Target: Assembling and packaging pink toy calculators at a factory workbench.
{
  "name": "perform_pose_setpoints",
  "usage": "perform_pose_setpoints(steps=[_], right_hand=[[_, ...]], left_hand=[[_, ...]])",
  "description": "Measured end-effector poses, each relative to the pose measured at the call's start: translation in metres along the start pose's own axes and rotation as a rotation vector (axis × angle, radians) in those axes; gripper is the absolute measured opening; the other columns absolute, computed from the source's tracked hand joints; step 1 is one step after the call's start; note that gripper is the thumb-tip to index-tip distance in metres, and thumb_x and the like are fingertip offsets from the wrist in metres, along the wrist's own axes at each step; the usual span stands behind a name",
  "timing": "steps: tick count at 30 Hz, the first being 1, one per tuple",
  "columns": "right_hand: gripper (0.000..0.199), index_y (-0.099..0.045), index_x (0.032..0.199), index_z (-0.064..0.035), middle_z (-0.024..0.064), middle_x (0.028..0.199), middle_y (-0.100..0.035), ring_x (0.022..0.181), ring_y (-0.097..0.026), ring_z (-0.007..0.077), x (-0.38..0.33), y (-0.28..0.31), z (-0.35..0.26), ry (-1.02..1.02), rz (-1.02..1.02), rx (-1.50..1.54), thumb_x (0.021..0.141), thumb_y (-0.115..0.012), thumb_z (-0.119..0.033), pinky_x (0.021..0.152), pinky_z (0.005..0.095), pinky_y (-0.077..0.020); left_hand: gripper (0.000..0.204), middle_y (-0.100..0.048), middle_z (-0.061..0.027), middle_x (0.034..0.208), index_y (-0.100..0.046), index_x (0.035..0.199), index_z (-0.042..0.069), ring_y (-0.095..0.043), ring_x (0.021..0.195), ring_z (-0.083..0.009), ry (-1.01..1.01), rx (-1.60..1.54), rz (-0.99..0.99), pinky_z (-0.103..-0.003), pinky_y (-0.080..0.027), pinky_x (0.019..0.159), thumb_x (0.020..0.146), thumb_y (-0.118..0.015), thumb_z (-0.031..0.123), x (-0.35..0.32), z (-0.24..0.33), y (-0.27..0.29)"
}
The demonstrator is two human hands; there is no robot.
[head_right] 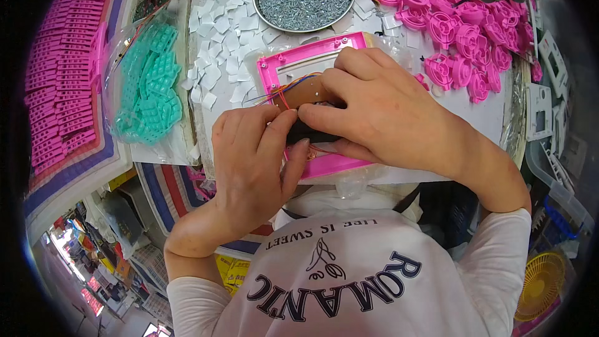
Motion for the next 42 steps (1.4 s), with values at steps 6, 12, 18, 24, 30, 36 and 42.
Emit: perform_pose_setpoints(steps=[6,12,18,24,30,36,42], right_hand=[[0.058,-0.066,0.118,-0.0142,0.0069,0.102,-0.056,0.102,-0.052,0.0307,0.002,-0.002,-0.007,-0.007,-0.044,-0.068,0.063,-0.084,-0.018,0.089,0.0449,-0.0453],[0.045,-0.066,0.113,-0.0149,0.0062,0.101,-0.058,0.099,-0.055,0.0291,0.000,-0.003,-0.003,-0.013,-0.010,-0.032,0.070,-0.079,-0.014,0.086,0.0414,-0.0477],[0.047,-0.066,0.116,-0.0130,0.0065,0.097,-0.057,0.096,-0.055,0.0292,0.000,-0.004,-0.002,-0.002,0.010,0.003,0.071,-0.077,-0.014,0.083,0.0411,-0.0487],[0.038,-0.068,0.116,-0.0121,0.0068,0.096,-0.056,0.094,-0.054,0.0284,-0.001,-0.006,-0.003,-0.022,0.009,-0.028,0.078,-0.071,-0.014,0.081,0.0389,-0.0498],[0.038,-0.067,0.116,-0.0103,0.0074,0.096,-0.056,0.095,-0.054,0.0287,0.000,-0.006,-0.005,-0.050,-0.001,-0.039,0.078,-0.071,-0.015,0.081,0.0397,-0.0495],[0.067,-0.063,0.122,-0.0051,0.0125,0.107,-0.059,0.102,-0.054,0.0361,-0.010,-0.004,0.004,-0.074,0.036,0.045,0.061,-0.086,-0.015,0.086,0.0457,-0.0490],[0.067,-0.061,0.122,-0.0045,0.0127,0.112,-0.063,0.107,-0.057,0.0364,-0.020,0.008,0.001,-0.119,0.112,0.029,0.062,-0.089,-0.015,0.092,0.0427,-0.0491]], left_hand=[[0.027,-0.064,-0.0106,0.095,-0.070,0.108,0.001,-0.060,0.083,-0.0298,0.093,-0.155,0.032,-0.041,-0.047,0.076,0.084,-0.076,0.011,-0.001,-0.004,-0.001],[0.013,-0.066,-0.0096,0.077,-0.072,0.088,-0.002,-0.061,0.062,-0.0181,0.147,-0.526,-0.261,-0.032,-0.046,0.056,0.090,-0.073,0.011,0.032,-0.044,0.001],[0.012,-0.061,-0.0019,0.069,-0.069,0.089,-0.002,-0.053,0.062,-0.0075,0.224,-0.601,-0.459,-0.027,-0.045,0.057,0.089,-0.072,0.010,0.051,-0.054,-0.006],[0.010,-0.057,0.0018,0.066,-0.068,0.090,-0.002,-0.049,0.061,-0.0054,0.330,-0.676,-0.614,-0.026,-0.042,0.056,0.088,-0.069,0.007,0.054,-0.056,-0.013],[0.010,-0.060,0.0003,0.066,-0.068,0.090,-0.002,-0.052,0.062,-0.0060,0.341,-0.624,-0.616,-0.027,-0.043,0.056,0.089,-0.066,0.008,0.054,-0.054,-0.012],[0.015,-0.069,-0.0077,0.075,-0.072,0.091,0.005,-0.066,0.069,-0.0230,-0.031,-0.258,-0.015,-0.039,-0.047,0.063,0.091,-0.068,0.020,0.123,-0.085,-0.010],[0.014,-0.069,-0.0081,0.088,-0.076,0.091,0.012,-0.070,0.089,-0.0294,-0.174,0.146,0.082,-0.049,-0.052,0.079,0.087,-0.065,0.021,0.148,-0.106,-0.061]])
Point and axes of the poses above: each hand's wrist, its own x-axis towards the middle knuckle, its own y-axis out of the back of the hand, z = x × y, the point moved 4 cm from there along x, towards the middle knuckle
